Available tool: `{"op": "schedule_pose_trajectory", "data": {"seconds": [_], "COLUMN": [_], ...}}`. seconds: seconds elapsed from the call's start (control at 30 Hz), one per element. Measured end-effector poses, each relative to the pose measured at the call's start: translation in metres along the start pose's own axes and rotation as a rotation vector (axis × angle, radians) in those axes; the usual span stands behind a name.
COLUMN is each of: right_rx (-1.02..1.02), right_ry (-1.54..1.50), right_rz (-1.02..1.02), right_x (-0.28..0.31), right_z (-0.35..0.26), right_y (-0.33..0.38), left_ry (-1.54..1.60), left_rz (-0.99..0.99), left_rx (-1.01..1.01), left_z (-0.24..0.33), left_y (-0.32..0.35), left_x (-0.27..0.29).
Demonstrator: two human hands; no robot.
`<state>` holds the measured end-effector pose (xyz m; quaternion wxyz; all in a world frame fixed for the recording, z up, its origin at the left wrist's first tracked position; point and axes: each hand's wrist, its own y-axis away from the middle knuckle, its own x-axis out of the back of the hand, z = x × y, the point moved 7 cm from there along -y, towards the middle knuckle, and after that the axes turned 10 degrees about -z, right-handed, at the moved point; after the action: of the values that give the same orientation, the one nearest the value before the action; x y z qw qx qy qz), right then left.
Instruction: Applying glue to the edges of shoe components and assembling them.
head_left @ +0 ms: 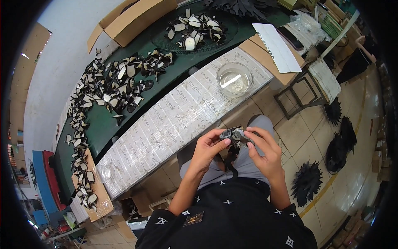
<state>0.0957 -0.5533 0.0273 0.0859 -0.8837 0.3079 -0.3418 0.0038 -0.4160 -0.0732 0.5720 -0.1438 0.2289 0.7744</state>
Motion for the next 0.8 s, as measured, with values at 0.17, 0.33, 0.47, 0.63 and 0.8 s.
{"op": "schedule_pose_trajectory", "data": {"seconds": [0.17,0.33,0.47,0.63,0.8], "right_rx": [0.013,0.021,0.011,-0.056,-0.103], "right_ry": [0.002,0.042,0.099,0.169,0.057], "right_rz": [-0.024,-0.011,0.030,0.105,0.159], "right_x": [0.001,0.000,0.002,0.008,0.020], "right_z": [-0.002,-0.001,0.000,0.004,0.009], "right_y": [0.000,0.001,0.002,0.005,0.010], "left_ry": [0.009,0.006,0.005,0.000,0.037], "left_rz": [-0.007,0.001,0.001,-0.004,-0.003], "left_rx": [0.004,0.007,0.005,0.012,0.017], "left_z": [0.000,-0.001,-0.002,-0.003,-0.007], "left_y": [-0.001,0.000,-0.001,-0.001,0.000], "left_x": [-0.003,-0.003,-0.003,-0.003,0.000]}}
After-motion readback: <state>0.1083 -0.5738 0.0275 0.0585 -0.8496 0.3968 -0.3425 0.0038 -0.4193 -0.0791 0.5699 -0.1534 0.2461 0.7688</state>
